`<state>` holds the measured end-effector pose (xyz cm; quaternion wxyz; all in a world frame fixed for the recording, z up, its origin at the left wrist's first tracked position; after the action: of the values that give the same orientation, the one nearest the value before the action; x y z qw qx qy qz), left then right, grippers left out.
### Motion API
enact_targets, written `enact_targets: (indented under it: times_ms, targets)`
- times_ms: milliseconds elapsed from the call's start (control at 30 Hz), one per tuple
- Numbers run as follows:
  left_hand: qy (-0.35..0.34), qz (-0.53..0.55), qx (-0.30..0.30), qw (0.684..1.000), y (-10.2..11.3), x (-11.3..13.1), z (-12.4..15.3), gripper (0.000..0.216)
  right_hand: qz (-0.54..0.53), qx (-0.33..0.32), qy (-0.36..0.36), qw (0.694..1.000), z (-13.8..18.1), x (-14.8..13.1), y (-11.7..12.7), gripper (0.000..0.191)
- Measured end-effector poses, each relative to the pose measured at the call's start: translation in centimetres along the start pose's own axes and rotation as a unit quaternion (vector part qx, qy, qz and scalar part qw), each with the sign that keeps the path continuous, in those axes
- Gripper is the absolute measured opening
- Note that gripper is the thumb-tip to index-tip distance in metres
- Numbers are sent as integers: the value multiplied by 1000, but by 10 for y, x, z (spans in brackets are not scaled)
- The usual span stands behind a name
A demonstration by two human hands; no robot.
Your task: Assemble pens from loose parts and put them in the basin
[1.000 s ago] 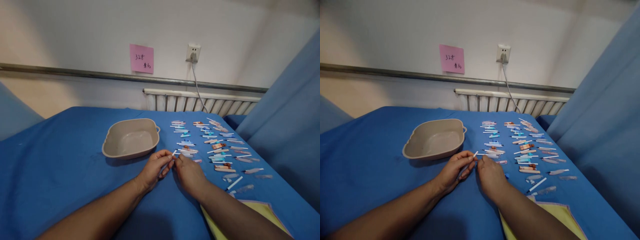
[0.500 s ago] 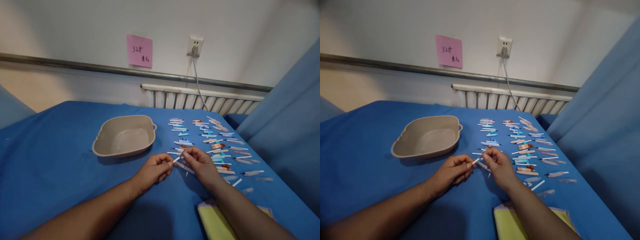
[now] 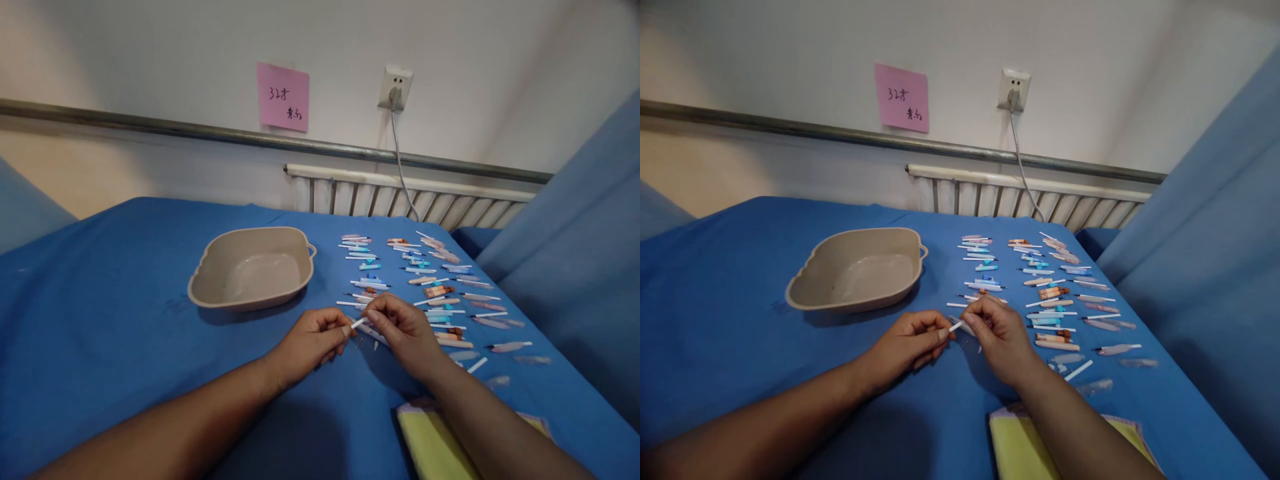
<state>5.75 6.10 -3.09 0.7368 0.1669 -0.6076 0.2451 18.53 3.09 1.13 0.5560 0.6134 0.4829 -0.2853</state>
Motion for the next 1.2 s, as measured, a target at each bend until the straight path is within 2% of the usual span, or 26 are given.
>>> enact_targets:
  times_ms: [233,567,1200]
  targets:
    - [-2,-9,-14,1000,-4,-1,0,20,-100,-8,-77,992,1,19,-6,25]
    - [4,84,-45,995,-10,-3,-1,34,-148,7,-77,986,0,23,-8,30]
    - [10,76,-25,997,-10,-3,1,24,-152,-1,-60,987,1,24,-8,31]
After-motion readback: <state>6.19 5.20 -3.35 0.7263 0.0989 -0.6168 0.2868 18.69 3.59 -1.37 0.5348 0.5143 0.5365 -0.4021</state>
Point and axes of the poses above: each hand's wrist, its own z-axis away from the middle knuckle, its own y-axis out of the back of the hand, x = y × z, the point moved 8 cm from there along -z, towards the middle knuckle, and after that the axes turned 13 degrees about -x, right-handed, at the moved point
